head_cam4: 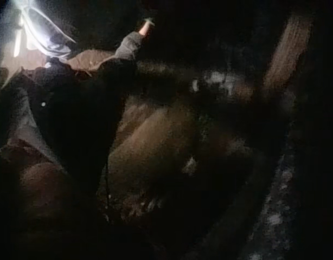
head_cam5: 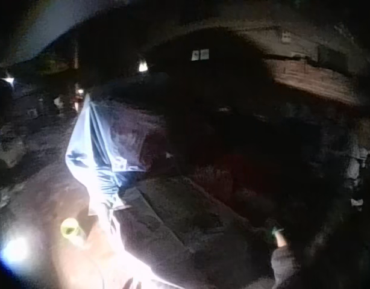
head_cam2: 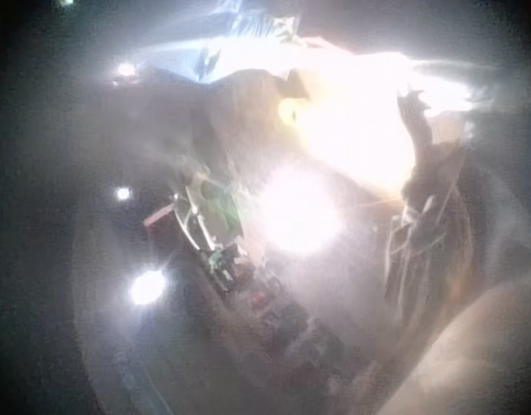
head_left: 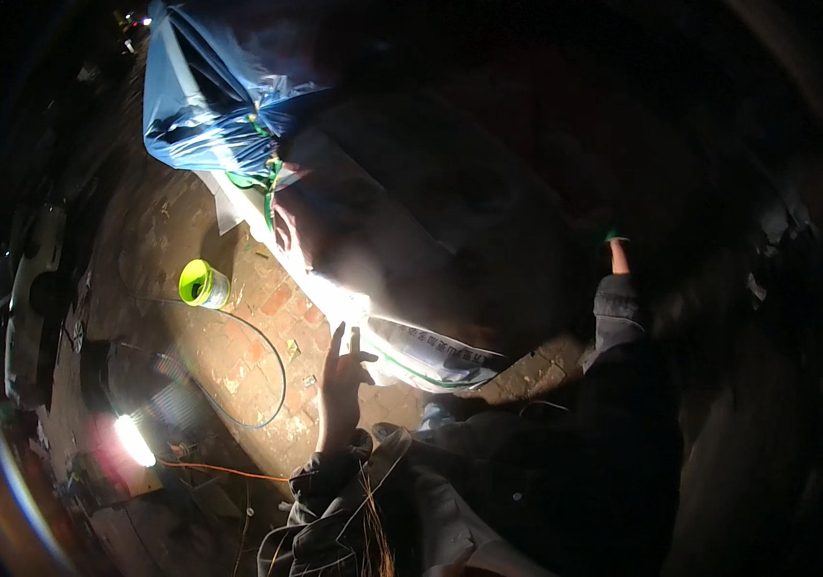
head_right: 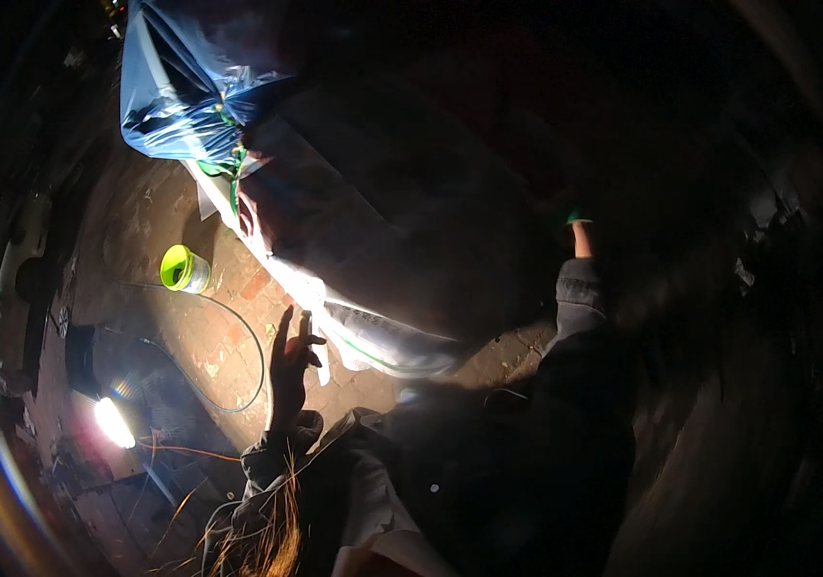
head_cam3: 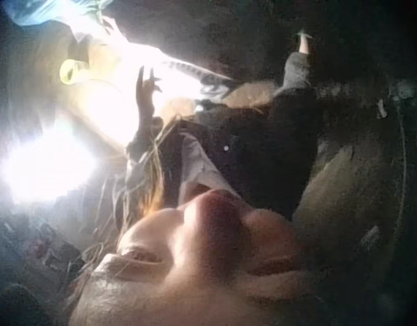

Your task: The person applies masking tape to a white car part covered with newspaper and plastic sheeting. They smooth the tape along edges and corners, then walk around the garage to reposition the part.

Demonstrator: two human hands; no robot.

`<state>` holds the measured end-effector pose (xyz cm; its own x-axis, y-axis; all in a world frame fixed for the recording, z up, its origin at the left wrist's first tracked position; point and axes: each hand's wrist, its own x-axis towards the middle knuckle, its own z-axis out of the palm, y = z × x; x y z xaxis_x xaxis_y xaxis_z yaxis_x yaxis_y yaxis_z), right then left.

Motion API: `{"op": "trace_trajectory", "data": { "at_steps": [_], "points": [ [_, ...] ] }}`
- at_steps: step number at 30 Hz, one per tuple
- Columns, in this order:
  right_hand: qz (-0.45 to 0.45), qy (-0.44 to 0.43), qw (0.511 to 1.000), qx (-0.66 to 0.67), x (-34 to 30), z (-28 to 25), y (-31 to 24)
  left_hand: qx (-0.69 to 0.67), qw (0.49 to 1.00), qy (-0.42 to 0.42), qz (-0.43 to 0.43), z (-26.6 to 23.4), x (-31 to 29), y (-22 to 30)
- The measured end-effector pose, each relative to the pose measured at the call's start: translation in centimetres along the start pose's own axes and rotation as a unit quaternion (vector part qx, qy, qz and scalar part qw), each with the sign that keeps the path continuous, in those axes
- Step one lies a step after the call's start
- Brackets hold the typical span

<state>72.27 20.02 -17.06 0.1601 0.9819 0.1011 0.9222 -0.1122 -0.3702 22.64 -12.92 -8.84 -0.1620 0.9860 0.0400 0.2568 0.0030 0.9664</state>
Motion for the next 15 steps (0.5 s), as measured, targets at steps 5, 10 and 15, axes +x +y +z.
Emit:
{"op": "trace_trajectory", "data": {
  "at_steps": [5,10,15],
  "points": [
    [-0.256,-0.101,0.879,0.39,-7.1,-2.9,-15.6,-0.137,0.99,-0.002,-0.023,2.1,0.6,1.5],
    [-0.507,-0.295,0.748,0.311,-18.6,-4.9,-27.5,-0.1,0.995,-0.016,0.022,4.1,0.4,2.8],
    [-0.535,-0.264,0.698,0.395,-20.9,-2.3,-28.8,-0.06,0.998,-0.002,0.012,3.8,0.0,2.9]
  ]
}}
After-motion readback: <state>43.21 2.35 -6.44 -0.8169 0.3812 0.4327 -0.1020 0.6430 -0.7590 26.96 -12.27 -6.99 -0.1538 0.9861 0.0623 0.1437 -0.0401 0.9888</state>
